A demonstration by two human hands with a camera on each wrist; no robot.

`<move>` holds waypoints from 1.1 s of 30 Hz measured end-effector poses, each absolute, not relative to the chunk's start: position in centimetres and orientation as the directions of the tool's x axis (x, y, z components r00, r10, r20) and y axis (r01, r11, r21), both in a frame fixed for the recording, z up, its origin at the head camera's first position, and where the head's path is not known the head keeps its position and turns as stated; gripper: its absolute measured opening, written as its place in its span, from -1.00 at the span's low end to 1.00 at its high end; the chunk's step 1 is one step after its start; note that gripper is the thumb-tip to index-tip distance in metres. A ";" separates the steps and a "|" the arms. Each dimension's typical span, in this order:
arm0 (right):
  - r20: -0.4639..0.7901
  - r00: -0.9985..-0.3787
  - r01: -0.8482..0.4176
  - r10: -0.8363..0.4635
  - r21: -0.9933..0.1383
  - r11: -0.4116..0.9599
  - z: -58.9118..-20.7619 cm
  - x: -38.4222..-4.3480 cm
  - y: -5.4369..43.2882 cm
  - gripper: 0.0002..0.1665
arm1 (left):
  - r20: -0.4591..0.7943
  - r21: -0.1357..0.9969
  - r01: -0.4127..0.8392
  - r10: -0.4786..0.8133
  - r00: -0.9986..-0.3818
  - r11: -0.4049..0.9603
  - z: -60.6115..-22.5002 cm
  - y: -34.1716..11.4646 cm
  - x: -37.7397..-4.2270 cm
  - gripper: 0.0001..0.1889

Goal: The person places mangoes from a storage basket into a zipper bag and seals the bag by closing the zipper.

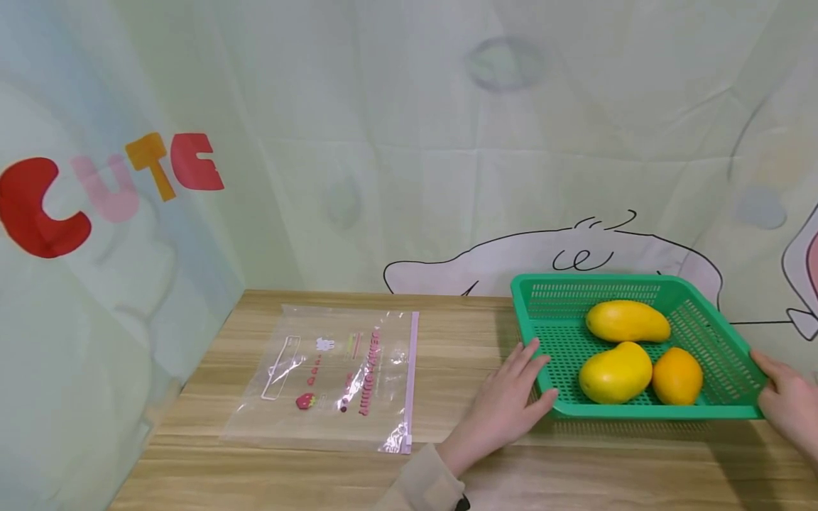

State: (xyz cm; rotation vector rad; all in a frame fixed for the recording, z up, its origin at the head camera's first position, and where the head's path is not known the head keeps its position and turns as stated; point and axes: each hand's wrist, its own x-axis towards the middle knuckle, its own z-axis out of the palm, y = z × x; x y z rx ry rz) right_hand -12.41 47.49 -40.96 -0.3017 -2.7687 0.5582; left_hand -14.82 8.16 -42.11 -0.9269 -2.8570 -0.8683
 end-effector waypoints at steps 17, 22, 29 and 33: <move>0.250 -0.937 0.140 0.244 -0.369 0.919 -40.3 -12.1 47.3 -0.39 | 0.182 0.505 0.544 0.534 -0.826 0.670 -41.8 7.7 -14.4 -0.42; 0.235 -0.940 0.150 0.247 -0.367 0.918 -40.3 -11.9 47.2 -0.38 | 0.184 0.511 0.543 0.533 -0.826 0.667 -41.8 7.6 -14.4 -0.42; 0.226 -0.941 0.159 0.253 -0.365 0.917 -40.2 -11.8 47.2 -0.38 | 0.183 0.509 0.541 0.530 -0.828 0.670 -41.7 7.5 -14.4 -0.43; 0.227 -0.941 0.153 0.249 -0.371 0.916 -40.2 -11.8 47.3 -0.38 | 0.178 0.510 0.539 0.531 -0.829 0.671 -41.6 7.4 -14.3 -0.43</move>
